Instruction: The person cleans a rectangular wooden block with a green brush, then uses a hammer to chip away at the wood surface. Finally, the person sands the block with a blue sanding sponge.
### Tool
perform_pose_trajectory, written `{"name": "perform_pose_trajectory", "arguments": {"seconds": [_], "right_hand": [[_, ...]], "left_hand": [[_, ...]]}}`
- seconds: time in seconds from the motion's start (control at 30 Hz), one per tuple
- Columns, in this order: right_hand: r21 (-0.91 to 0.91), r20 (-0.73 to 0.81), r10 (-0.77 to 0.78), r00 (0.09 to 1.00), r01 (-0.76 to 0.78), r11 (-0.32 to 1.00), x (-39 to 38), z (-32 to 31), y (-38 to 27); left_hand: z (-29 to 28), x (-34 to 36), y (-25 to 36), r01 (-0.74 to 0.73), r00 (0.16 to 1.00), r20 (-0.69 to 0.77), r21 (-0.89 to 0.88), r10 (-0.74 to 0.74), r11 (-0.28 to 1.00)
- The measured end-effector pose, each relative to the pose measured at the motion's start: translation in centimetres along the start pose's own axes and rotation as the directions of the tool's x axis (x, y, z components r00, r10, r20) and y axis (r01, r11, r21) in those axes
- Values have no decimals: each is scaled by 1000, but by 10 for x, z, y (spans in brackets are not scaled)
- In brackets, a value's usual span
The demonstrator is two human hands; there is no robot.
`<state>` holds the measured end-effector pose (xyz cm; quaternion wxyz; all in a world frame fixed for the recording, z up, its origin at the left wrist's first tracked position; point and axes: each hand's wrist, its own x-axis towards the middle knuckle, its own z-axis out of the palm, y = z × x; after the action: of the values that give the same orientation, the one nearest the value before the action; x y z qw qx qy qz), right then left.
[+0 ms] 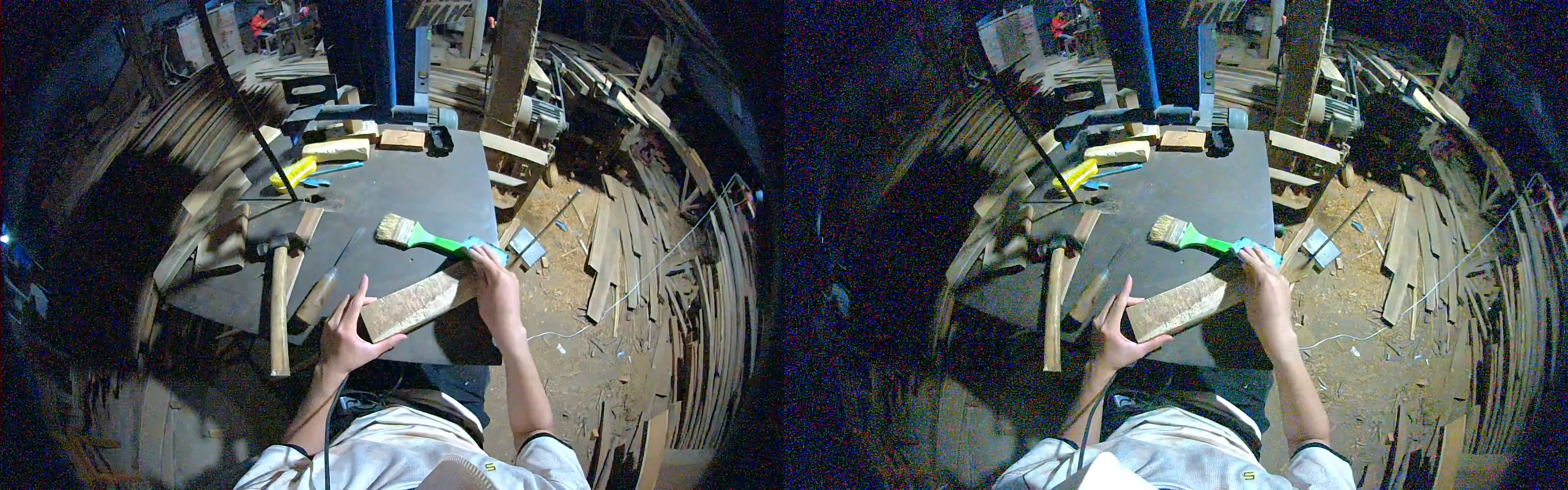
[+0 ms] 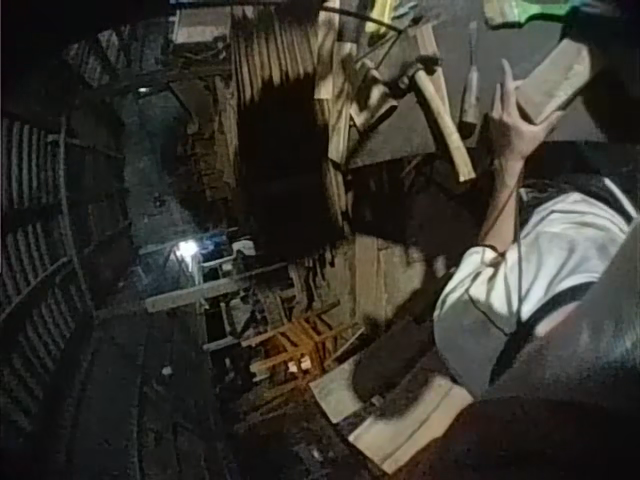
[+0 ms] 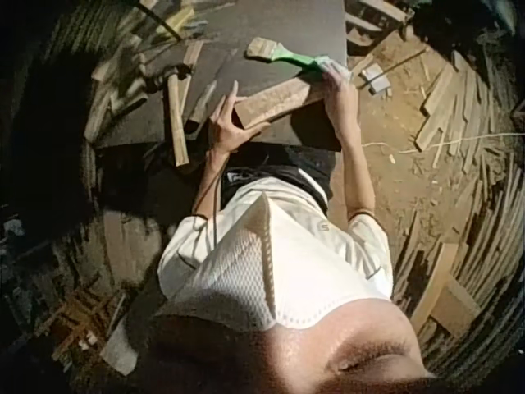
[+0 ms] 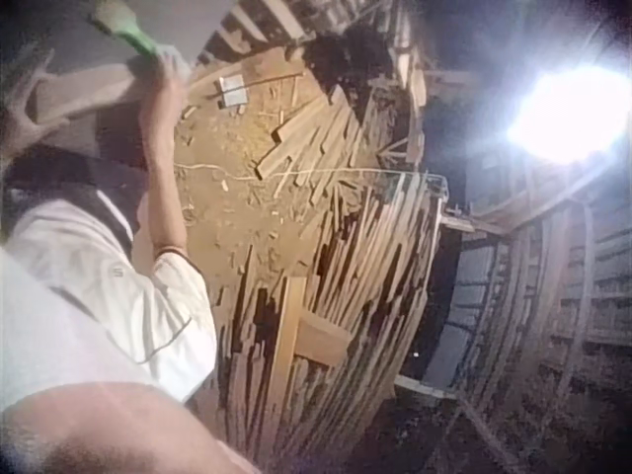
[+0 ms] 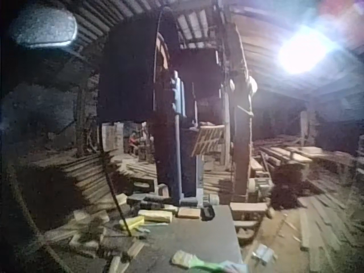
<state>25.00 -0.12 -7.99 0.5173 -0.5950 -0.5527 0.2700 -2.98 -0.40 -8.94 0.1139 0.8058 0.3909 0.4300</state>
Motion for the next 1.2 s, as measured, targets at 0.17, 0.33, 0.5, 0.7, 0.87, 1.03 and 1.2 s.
{"name": "perform_pose_trajectory", "arguments": {"seconds": [0.17, 0.33, 0.5, 0.7, 0.87, 1.03, 1.2], "right_hand": [[-297, 379, -378, 845, 498, 815, -35, 29, -26], [-384, 90, -115, 989, 141, 912, 9, -17, -2], [-522, 179, -180, 967, 248, 816, -16, 4, -10], [-443, 194, -246, 950, 309, 842, -18, 12, -14], [-317, 196, -256, 947, 308, 897, -26, 8, -16], [-253, 337, -301, 892, 394, 884, -43, 11, -38], [-260, 224, -455, 862, 503, 824, -33, 40, -33]], "left_hand": [[0, -3, -4, 22, 1000, 1, 23, -22, 999], [-2, -3, -3, -4, 1000, 12, 36, 4, 999], [-2, -1, -3, 0, 1000, 14, 43, -1, 999], [-3, 0, -2, -24, 999, 25, 52, 22, 998], [-6, -3, -2, -18, 996, 85, -15, 19, 1000], [-3, 6, -5, 119, 993, 4, -97, -119, 988], [11, 2, -18, 235, 962, -73, -259, -262, 937]]}}
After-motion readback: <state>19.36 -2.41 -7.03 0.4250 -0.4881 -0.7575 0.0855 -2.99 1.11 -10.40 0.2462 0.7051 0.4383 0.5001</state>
